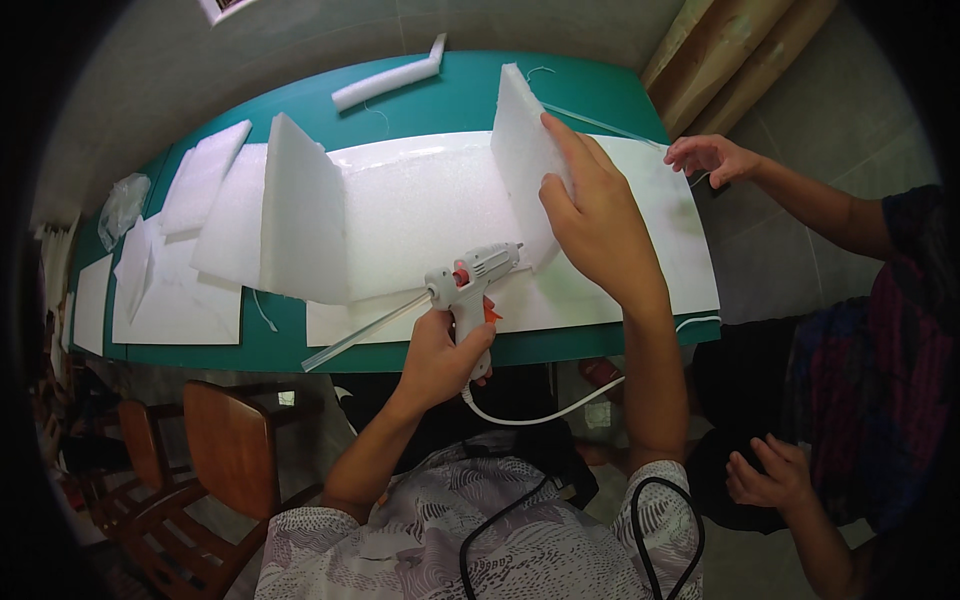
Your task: The person positions and holds foam panels together by hand while hot glue is applied with a glue gun to join the pieces.
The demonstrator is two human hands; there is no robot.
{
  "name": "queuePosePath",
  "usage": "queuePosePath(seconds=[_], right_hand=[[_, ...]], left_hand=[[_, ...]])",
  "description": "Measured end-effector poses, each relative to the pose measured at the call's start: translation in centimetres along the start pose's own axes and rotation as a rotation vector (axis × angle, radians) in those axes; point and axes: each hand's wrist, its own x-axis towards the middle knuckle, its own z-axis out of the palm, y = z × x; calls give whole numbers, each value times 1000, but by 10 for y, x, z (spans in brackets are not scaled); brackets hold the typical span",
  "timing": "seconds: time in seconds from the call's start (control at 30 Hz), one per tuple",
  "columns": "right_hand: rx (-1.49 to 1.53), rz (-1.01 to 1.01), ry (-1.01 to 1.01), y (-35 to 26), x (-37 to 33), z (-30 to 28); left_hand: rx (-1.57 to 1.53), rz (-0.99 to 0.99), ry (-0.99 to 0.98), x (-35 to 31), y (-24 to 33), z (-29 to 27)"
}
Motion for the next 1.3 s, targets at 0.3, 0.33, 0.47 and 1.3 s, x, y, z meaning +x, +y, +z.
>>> queuePosePath(seconds=[0.3,0.33,0.47,1.3], right_hand=[[-36,-21,6,2,-2,2],[-35,-20,7,2,-2,2],[-52,-20,8,1,-2,2],[-64,49,-11,-1,-3,2]], left_hand=[[28,28,38,3,-3,3],[12,22,42,3,-1,4],[-2,23,47,3,-1,4],[85,41,31,6,1,7]])
